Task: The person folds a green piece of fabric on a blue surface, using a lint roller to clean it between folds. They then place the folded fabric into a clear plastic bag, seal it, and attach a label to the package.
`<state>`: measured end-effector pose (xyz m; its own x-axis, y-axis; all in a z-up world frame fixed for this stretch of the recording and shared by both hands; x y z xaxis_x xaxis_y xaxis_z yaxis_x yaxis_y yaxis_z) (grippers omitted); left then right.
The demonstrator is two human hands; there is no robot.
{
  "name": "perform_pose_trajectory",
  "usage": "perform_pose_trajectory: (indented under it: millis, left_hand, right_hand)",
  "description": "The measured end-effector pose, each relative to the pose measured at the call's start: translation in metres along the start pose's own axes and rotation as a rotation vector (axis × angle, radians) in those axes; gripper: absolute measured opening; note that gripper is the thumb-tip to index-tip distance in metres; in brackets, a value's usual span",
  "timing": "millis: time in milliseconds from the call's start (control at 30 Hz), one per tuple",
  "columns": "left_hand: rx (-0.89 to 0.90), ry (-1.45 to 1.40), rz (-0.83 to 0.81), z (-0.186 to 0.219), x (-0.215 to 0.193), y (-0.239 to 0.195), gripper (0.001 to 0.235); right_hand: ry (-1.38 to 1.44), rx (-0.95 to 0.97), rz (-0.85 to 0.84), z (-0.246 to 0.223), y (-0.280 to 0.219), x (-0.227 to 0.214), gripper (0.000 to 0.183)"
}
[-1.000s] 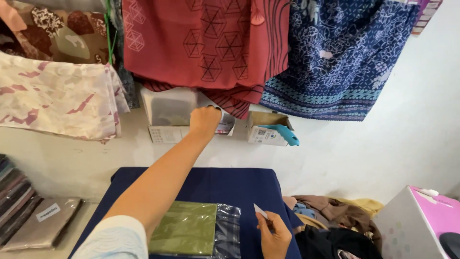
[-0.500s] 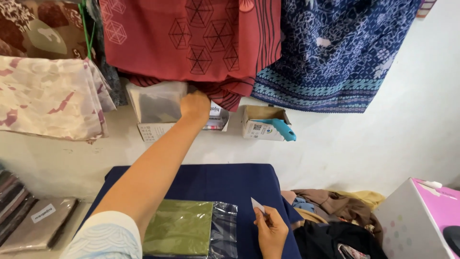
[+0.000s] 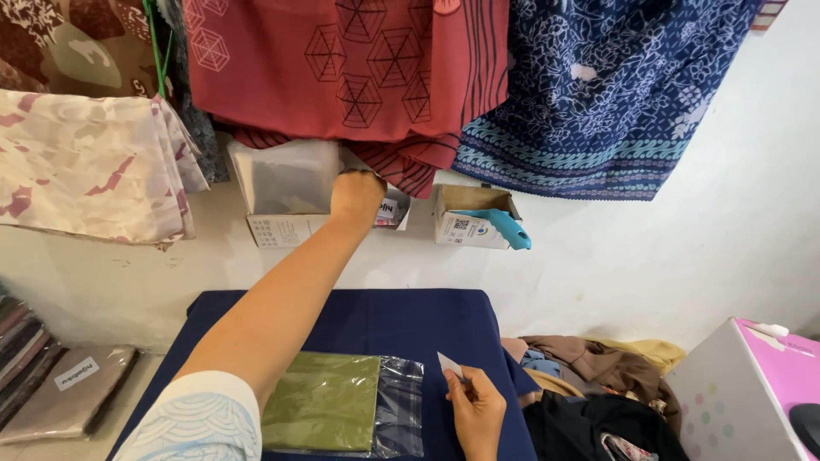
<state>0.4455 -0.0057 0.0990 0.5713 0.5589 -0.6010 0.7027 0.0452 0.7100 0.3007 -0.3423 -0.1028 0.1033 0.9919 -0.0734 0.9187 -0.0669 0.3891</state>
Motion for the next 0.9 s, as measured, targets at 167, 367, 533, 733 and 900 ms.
perform_pose_trajectory:
  millis: [167, 367, 533, 733, 900]
  left_hand:
    - [0.038, 0.026, 0.003, 0.004, -0.015, -0.006, 0.007]
    - [0.008, -0.225, -0.074, -0.005, -0.04, -0.007, 0.008]
    - [0.073, -0.49, -0.241, 0.002, -0.05, -0.028, 0.019]
    - [0.14, -0.504, -0.168, 0.009, -0.051, -0.037, 0.015]
    - [0.188, -0.377, -0.155, 0.016, -0.042, -0.034, 0.011]
  right_hand:
    - [-0.03, 0.005, 0.012, 0.003, 0.001, 0.0, 0.012]
    - [-0.044, -0.013, 0.011, -0.001, 0.002, -0.003, 0.012]
    - [-0.014, -0.027, 0.013, -0.004, 0.001, -0.003, 0.01]
    - [-0.064, -0.07, 0.088, 0.005, 0.001, -0.007, 0.012]
    - [-0.038, -0.086, 0.07, 0.005, 0.001, -0.008, 0.015]
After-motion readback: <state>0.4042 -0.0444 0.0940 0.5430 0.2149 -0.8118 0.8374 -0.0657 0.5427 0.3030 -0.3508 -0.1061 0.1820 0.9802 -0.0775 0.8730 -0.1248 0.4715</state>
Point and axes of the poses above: each hand's wrist, its own y-axis towards the middle knuckle, its own x-axis out of the palm, z = x × y, the point moved 9 cm from there along y, towards the middle knuckle, and after that the axes turned 4 degrees about z, right-handed, at the moved point
